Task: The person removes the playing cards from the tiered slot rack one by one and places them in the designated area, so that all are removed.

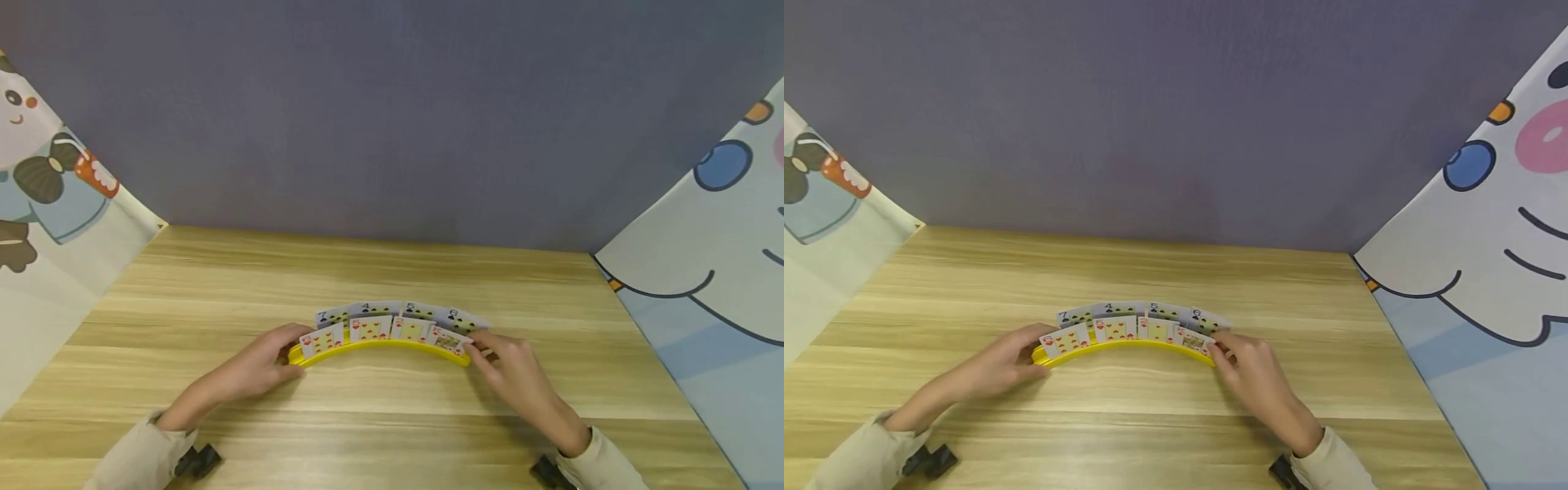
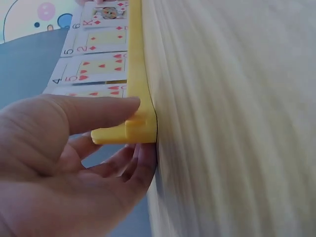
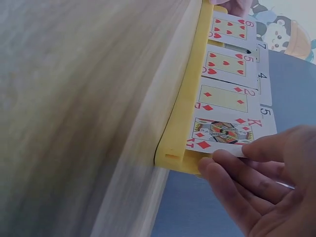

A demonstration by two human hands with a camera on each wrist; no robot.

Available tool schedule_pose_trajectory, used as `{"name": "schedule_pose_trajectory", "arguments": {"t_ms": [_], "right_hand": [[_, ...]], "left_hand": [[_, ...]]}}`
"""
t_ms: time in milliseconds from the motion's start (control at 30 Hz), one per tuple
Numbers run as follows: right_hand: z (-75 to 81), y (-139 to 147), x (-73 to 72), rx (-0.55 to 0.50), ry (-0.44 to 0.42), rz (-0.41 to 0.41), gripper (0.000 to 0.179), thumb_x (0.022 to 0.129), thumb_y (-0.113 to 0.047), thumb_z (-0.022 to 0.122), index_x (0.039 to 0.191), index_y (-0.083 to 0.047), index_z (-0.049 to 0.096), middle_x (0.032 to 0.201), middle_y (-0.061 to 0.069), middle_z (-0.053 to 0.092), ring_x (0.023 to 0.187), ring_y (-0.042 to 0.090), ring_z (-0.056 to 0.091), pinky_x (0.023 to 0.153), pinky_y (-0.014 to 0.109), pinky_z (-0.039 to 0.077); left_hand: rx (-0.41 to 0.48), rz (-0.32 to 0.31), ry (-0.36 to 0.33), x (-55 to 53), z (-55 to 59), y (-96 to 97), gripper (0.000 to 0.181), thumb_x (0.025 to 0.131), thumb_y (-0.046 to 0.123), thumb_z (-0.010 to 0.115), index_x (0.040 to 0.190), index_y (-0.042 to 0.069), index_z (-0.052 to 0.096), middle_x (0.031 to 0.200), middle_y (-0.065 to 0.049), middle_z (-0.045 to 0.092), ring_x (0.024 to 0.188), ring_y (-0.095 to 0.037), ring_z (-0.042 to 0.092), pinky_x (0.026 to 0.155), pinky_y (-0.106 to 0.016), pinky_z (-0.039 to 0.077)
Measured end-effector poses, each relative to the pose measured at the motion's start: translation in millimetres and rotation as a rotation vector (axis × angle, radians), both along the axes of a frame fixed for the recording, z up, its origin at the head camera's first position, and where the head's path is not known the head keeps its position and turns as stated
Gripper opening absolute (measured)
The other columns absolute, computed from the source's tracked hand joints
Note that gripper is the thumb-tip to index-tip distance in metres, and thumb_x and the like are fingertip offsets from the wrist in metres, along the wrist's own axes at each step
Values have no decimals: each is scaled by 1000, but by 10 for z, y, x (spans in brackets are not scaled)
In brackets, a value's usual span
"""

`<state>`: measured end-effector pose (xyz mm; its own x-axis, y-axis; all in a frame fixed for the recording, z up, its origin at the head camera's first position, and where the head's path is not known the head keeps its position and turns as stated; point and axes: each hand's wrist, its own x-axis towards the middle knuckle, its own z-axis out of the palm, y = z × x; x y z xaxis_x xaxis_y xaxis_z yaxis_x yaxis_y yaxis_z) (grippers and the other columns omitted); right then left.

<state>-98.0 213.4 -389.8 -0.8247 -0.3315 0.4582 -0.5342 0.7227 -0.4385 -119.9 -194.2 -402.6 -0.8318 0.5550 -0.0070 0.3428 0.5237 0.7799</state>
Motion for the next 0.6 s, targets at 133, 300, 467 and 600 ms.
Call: {"name": "schedule_pose_trajectory", "arguments": {"t_ms": [133,300,467,600], "right_hand": [[0,36,-12,-3,-31,6,6,88,-3,74,93,-6,75,84,1,74,71,8,69,61,21,55],[50,104,-28,-18,-85,20,6,88,-3,74,93,-6,76,87,2,74,73,9,69,62,25,56],[131,176,-40,-11,-151,32,4,93,-6,70,95,-7,73,89,2,74,79,12,69,67,28,57],[204,213,-33,-23,-178,27,5,99,-11,62,96,-8,65,90,1,73,79,13,69,69,31,57]], "left_hand": [[-42,6,48,5,-21,2,51,88,6,73,137,5,56,134,-13,57,118,-28,56,97,-47,46],[-40,6,40,8,-37,-19,44,89,6,73,131,4,61,131,-11,58,117,-28,57,96,-41,49],[-13,-7,25,-8,-65,-35,42,89,6,73,130,5,62,129,-9,59,113,-25,57,91,-33,51],[5,-15,19,-19,-82,-37,41,89,5,73,129,6,63,127,-9,59,110,-23,57,88,-30,51]]}}
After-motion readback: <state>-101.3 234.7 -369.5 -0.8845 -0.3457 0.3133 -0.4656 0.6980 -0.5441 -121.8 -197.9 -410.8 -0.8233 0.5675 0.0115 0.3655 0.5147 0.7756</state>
